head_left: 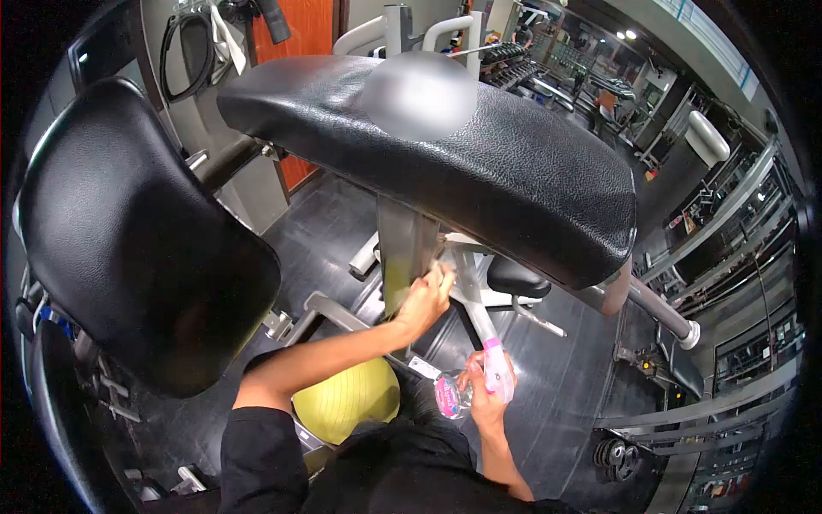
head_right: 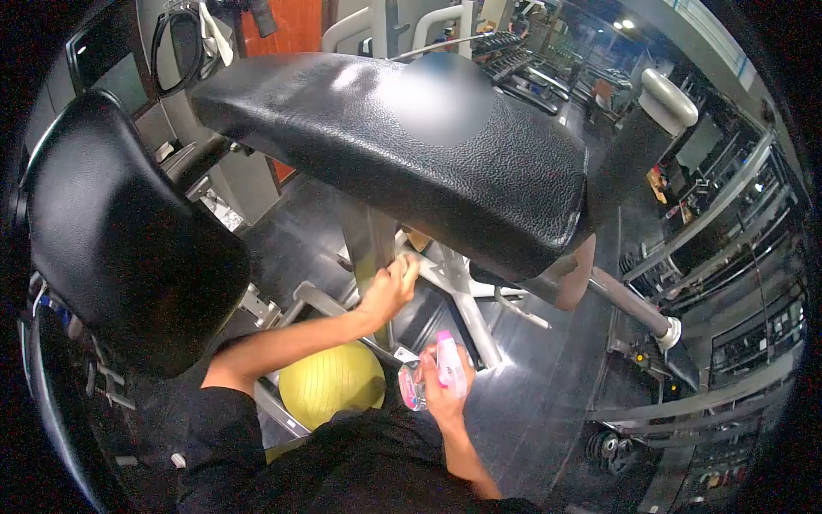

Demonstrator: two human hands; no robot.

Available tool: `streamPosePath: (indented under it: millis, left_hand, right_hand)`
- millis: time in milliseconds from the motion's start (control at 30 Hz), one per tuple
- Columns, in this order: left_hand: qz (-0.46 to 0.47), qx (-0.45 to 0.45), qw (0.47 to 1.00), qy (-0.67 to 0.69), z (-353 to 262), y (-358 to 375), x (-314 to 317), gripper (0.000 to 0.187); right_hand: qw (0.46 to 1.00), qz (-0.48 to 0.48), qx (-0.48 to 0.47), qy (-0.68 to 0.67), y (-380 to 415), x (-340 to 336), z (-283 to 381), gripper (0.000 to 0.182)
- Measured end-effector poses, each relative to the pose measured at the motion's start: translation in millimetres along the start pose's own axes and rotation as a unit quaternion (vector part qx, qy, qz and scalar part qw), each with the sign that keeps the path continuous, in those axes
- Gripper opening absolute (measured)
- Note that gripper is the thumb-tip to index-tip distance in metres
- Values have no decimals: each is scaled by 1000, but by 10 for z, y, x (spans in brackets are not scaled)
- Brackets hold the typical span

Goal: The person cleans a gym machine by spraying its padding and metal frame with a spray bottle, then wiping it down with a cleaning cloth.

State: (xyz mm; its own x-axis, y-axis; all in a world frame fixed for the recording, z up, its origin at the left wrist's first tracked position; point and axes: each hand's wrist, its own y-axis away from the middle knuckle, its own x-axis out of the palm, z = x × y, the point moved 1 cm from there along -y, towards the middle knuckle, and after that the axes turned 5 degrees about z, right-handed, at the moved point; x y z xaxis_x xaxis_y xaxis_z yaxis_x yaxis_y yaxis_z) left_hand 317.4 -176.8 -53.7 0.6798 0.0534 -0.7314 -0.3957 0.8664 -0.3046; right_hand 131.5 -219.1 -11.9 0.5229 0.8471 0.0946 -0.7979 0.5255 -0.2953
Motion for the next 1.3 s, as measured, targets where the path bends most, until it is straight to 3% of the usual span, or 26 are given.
streamPosePath:
  millis: [67,133,300,367,400,433,467,500,533,567,633,700,767,800,833,867,900,933,967,1233,1300]
  left_hand:
    - [8,-4,1000,3,-344,67,263,38]
    - [124,38,990,-48,-618,108,481,35]
    - [130,18,982,-134,-1356,213,1174,32]
    - [151,86,982,-79,-1387,232,1168,28]
    - [192,169,966,-31,-1368,224,1210,23]
    - [196,166,966,-31,-1329,279,1265,23]
    - [226,175,935,209,-1252,350,1347,24]
    - [241,173,850,436,-1176,412,1421,27]
    - [242,168,851,434,-1049,482,1385,27]
    - [229,126,798,543,-853,561,1211,30]
    - [188,38,653,733,-519,677,806,39]
    - [-71,-71,602,792,-369,780,543,43]
    - [-232,-254,534,772,-148,725,206,43]
    - [-262,-347,477,764,16,637,10,42]
    - [-275,-376,521,715,213,576,-136,47]
    - [-317,-453,458,696,395,426,-350,42]
    - [-369,-469,464,655,569,289,-453,41]
    - [-414,-477,431,644,686,134,-535,42]
    - [-432,-483,425,632,755,-13,-551,41]
    - [-445,-470,576,500,527,-235,-395,49]
    - [-438,-485,580,486,397,-167,-240,48]
  right_hand:
    - [1000,-5,2,13,7,-24,14,10]
    - [999,-6,14,31,0,-44,18,9]
    - [999,-37,15,17,5,-122,44,8]
    - [999,-45,11,17,10,-146,48,8]
    - [998,-54,14,17,7,-148,47,8]
    - [998,-60,16,17,-2,-153,45,8]
    - [998,-58,23,21,-7,-168,18,8]
    - [998,-54,22,19,-10,-160,9,8]
    - [998,-52,20,13,-15,-144,-2,8]
    - [999,-52,17,8,-31,-129,-12,9]
    - [999,-40,24,0,-60,-94,-8,9]
    - [999,-30,35,-7,-100,-52,-27,9]
    - [999,-22,40,-23,-115,-13,-79,9]
    - [999,-19,43,-23,-118,5,-88,9]
    - [999,-8,34,-20,-128,24,-87,9]
    - [1000,4,23,-17,-134,36,-85,10]
    - [1000,9,25,-17,-131,46,-84,10]
    - [999,16,21,-18,-132,60,-77,10]
    - [999,21,17,-19,-136,73,-72,10]
    - [999,32,25,-16,-145,89,-134,9]
    - [999,36,21,-15,-184,109,-159,9]
